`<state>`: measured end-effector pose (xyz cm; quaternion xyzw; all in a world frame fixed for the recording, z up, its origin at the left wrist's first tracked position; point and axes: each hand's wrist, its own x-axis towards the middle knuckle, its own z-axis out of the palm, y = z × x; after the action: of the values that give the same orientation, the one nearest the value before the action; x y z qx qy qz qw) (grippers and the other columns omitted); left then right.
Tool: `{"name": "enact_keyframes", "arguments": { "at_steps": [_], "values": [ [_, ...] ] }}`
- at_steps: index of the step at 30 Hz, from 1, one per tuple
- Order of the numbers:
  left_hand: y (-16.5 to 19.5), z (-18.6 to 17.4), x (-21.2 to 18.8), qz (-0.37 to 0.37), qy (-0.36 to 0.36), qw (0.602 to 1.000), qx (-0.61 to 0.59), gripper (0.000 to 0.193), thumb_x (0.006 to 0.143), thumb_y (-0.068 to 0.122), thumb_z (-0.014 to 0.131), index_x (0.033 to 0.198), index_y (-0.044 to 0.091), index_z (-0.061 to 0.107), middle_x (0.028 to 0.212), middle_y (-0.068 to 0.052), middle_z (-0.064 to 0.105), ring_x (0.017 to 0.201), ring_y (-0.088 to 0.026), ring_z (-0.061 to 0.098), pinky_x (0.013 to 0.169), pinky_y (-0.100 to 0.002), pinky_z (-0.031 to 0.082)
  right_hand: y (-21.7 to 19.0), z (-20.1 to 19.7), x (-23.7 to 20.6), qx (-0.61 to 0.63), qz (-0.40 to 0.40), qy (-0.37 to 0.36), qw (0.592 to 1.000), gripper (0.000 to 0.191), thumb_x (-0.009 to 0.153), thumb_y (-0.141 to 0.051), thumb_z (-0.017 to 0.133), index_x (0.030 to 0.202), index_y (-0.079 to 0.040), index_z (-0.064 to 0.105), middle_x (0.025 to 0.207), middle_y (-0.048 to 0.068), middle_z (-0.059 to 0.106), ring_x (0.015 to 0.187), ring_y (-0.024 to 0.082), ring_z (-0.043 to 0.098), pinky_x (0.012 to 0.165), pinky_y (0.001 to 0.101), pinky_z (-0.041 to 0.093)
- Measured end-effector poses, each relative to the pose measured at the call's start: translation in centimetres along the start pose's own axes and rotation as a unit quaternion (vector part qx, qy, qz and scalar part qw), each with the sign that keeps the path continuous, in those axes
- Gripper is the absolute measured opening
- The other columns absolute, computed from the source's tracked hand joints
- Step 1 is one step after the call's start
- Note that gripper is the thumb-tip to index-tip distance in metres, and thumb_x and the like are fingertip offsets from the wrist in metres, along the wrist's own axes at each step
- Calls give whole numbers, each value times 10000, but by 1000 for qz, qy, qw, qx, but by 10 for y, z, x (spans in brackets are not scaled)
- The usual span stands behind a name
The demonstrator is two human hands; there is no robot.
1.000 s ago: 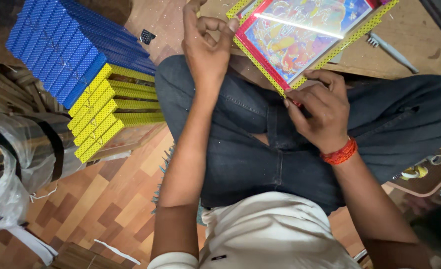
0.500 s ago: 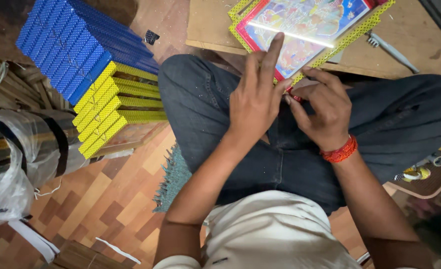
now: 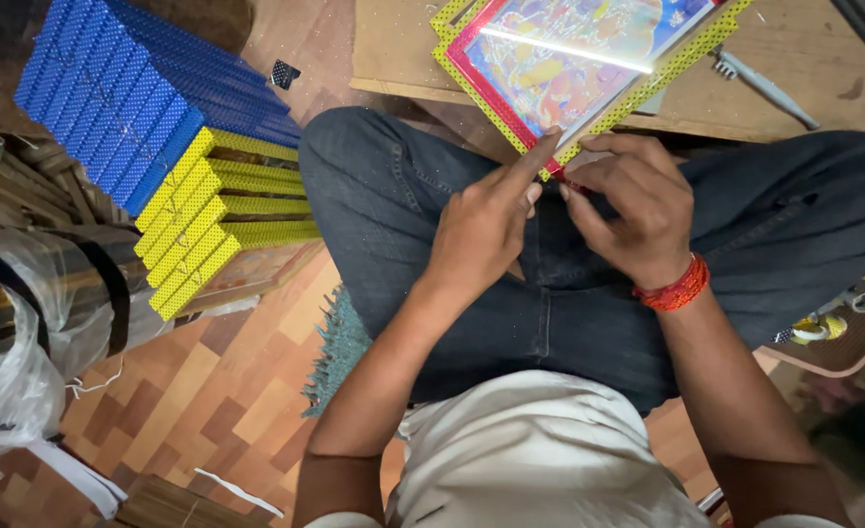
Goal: The person sits cross-legged and repeatedly applies red tape to the edges of small rectangular cardboard packs with colorful printed fronts. They pull tape from a roll, press it along the edges, and smooth it down, handling one pack at a time.
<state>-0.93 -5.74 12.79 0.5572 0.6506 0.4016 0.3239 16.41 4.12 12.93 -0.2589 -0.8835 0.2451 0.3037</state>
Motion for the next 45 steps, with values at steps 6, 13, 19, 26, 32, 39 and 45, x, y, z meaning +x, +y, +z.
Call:
{"name": "enact_keyframes", "arguments": {
  "at_steps": [6,13,19,26,32,39,45],
  "values": [
    [-4,-3,3,-20,-13,999,23,581,1028,30,606,1551,242,464,971,-149,709,770,-300,717,709,-451,566,0,1,2,18,26,9,999,176,886,30,839,1019,-16,733,1039,97,745,1164,292,720,976,381,578],
    [-2,-5,-4,12,11,998,67,634,983,11,603,1556,232,448,1043,-149,698,866,-380,694,726,-487,539,9,9,-12,156,158,63,973,153,953,-5,828,1072,7,732,1064,113,749,1009,189,734,874,289,567],
    [2,-7,-19,-30,53,997,41,467,1070,93,573,1521,174,483,1093,-128,671,870,-362,699,722,-448,566,67,-9,4,183,145,163,959,112,1125,56,753,1155,60,645,1078,85,668,933,131,640,848,244,523],
    [-3,-2,-24,5,157,987,-41,371,1136,147,570,1482,52,478,1392,-118,624,1005,-265,654,875,-355,531,105,-36,44,237,193,134,943,153,1084,-27,742,1142,29,612,1002,37,652,878,108,616,822,233,517],
    [-32,-34,7,-83,198,961,-175,507,1042,122,634,1500,10,446,1480,-153,578,689,-38,495,575,-187,429,44,-34,-8,242,260,143,924,137,1111,-30,725,1176,41,627,1021,44,674,933,100,667,893,230,562],
    [-50,-43,55,-58,211,949,-227,569,1027,74,634,1525,19,364,1543,-175,537,696,-39,583,551,-188,478,10,-12,-27,297,293,116,902,229,1055,10,698,1274,41,637,1125,56,714,1021,101,673,939,252,554],
    [-24,-4,36,-110,187,906,-364,432,1003,89,701,1335,3,438,938,-78,657,641,-85,628,447,-208,419,3,-14,-25,157,239,137,948,226,1030,21,804,1224,49,691,1059,126,717,952,133,668,876,252,536]
  ]
}}
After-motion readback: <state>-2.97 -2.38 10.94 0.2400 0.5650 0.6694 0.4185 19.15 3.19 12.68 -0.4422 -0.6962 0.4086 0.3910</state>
